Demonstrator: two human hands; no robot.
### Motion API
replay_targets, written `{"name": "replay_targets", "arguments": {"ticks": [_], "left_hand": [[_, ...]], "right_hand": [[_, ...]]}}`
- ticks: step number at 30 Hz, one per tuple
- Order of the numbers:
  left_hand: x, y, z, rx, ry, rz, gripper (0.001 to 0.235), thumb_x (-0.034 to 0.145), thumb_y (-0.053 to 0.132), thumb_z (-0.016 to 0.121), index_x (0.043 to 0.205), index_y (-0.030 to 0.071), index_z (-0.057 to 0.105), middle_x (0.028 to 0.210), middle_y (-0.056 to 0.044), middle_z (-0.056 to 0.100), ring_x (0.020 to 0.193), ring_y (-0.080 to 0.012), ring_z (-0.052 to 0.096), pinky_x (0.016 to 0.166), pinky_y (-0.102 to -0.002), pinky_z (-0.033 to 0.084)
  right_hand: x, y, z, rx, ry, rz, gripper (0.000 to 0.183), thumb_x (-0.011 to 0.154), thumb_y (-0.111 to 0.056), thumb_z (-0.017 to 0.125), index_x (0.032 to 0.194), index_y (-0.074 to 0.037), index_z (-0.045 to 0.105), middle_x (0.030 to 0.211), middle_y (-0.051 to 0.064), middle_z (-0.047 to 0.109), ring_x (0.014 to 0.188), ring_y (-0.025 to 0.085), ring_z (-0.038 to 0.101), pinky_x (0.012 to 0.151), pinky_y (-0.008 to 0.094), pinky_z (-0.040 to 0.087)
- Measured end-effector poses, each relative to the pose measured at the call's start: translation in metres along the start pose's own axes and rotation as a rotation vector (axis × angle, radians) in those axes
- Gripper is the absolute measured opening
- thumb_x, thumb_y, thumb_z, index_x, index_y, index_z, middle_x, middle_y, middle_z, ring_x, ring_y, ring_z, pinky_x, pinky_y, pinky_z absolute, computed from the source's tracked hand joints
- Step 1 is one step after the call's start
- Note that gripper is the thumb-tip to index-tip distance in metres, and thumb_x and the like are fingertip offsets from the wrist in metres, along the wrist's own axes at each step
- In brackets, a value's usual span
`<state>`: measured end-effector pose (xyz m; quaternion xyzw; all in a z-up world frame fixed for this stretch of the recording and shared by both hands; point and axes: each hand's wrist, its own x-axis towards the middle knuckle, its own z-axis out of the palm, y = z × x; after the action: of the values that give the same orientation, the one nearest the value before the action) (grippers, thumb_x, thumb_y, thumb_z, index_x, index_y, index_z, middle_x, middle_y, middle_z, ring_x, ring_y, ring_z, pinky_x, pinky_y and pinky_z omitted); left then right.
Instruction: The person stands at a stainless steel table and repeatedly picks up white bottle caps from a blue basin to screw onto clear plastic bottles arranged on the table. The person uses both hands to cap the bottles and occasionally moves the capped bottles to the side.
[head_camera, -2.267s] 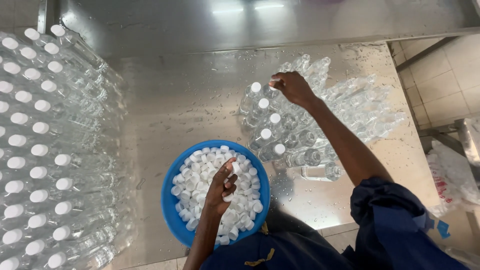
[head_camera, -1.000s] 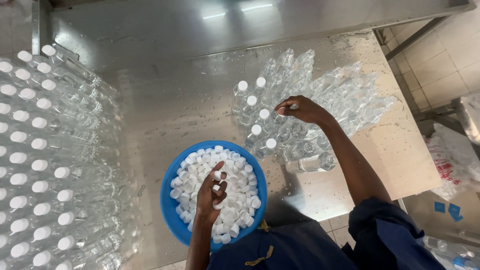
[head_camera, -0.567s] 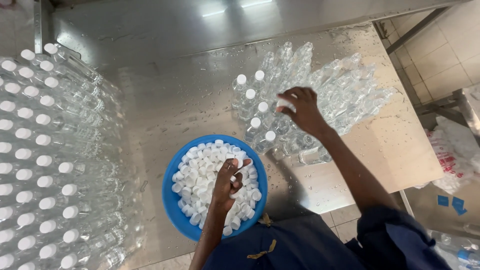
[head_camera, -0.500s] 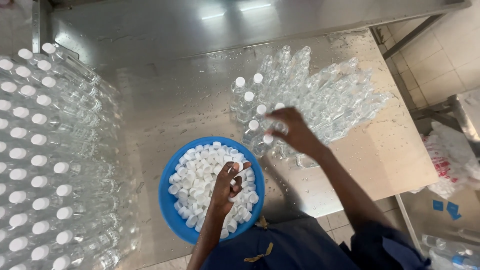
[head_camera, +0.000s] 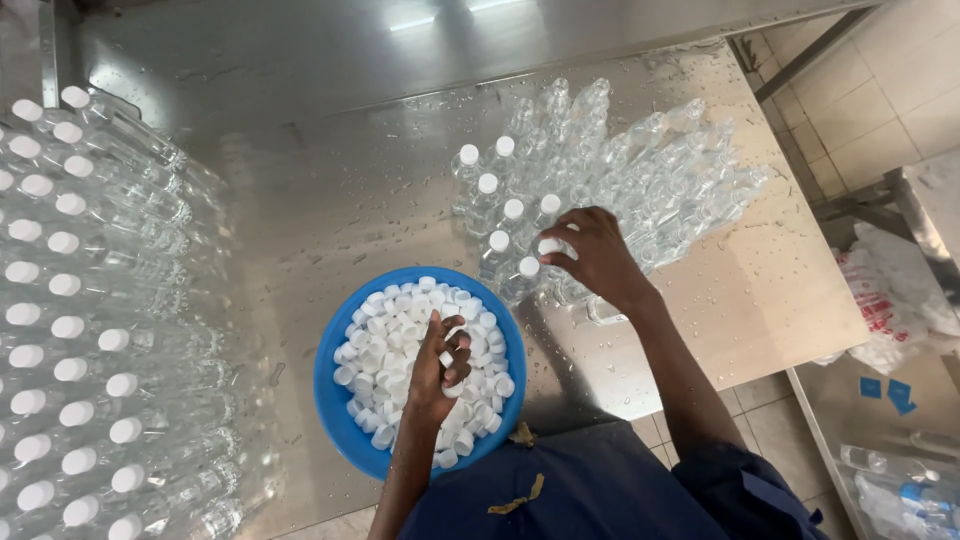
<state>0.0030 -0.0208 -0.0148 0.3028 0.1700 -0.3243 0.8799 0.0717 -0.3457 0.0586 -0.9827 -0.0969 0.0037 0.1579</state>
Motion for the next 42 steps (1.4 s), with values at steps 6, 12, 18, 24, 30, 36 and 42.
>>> {"name": "replay_targets", "arguments": {"ticks": [6,12,18,24,30,36,42], "left_hand": [[-0.011,0.015,-0.027,-0.087,0.111,0.037,0.023,0.11,0.032,0.057,0.123,0.014,0.059,0.101,-0.005,0.059,0.065,-0.0099,0.052,0.033,-0.015,0.033],[-0.005,0.017,-0.045,-0.151,0.087,0.058,0.017,0.106,0.019,0.055,0.122,0.015,0.06,0.101,-0.004,0.057,0.067,-0.009,0.052,0.034,-0.015,0.035],[0.002,0.014,-0.021,-0.139,0.071,0.053,0.021,0.102,0.016,0.057,0.123,0.016,0.06,0.104,-0.004,0.06,0.069,-0.0085,0.053,0.036,-0.013,0.035],[0.011,0.003,0.003,0.0,0.009,0.052,0.047,0.089,0.003,0.057,0.135,0.012,0.059,0.119,-0.008,0.061,0.087,-0.0122,0.06,0.038,-0.013,0.035],[-0.016,0.001,0.034,0.104,-0.12,0.05,0.051,0.108,0.013,0.061,0.156,0.003,0.05,0.136,-0.019,0.067,0.11,-0.0202,0.074,0.036,-0.011,0.043],[-0.03,-0.007,0.068,0.009,-0.203,0.001,0.064,0.106,0.006,0.059,0.166,0.004,0.037,0.142,-0.028,0.067,0.087,-0.0166,0.074,0.029,-0.014,0.037],[-0.02,-0.012,0.062,0.048,-0.312,-0.155,0.058,0.113,0.035,0.053,0.167,0.018,0.04,0.127,-0.011,0.074,0.102,-0.0169,0.075,0.029,-0.012,0.038]], "right_hand": [[0.01,-0.002,-0.026,0.087,-0.153,0.088,0.041,0.103,-0.057,0.069,0.134,-0.03,0.074,0.115,0.005,0.076,0.13,0.029,0.065,0.132,0.063,0.017],[0.039,0.023,-0.013,0.283,-0.344,0.22,0.035,0.11,-0.05,0.065,0.126,-0.02,0.07,0.112,0.012,0.081,0.122,0.034,0.073,0.123,0.066,0.03],[0.047,0.026,-0.016,0.41,-0.356,0.217,0.038,0.104,-0.054,0.072,0.12,-0.021,0.08,0.107,0.01,0.083,0.116,0.034,0.077,0.113,0.058,0.046],[0.04,0.045,0.0,0.451,-0.26,0.139,0.036,0.105,-0.049,0.076,0.121,-0.017,0.081,0.107,0.009,0.083,0.113,0.032,0.076,0.109,0.055,0.05],[0.0,0.013,0.028,-0.072,0.294,0.0,0.04,0.11,-0.054,0.066,0.139,-0.026,0.072,0.136,0.0,0.067,0.138,0.025,0.059,0.114,0.051,0.045],[-0.072,-0.109,0.05,0.5,0.184,-0.241,0.05,0.094,-0.04,0.088,0.139,-0.024,0.076,0.15,0.007,0.058,0.147,0.038,0.047,0.12,0.056,0.041],[-0.075,-0.109,0.023,0.754,0.1,-0.094,0.029,0.103,-0.023,0.08,0.128,-0.009,0.074,0.125,0.016,0.073,0.128,0.043,0.065,0.105,0.06,0.055]]}}
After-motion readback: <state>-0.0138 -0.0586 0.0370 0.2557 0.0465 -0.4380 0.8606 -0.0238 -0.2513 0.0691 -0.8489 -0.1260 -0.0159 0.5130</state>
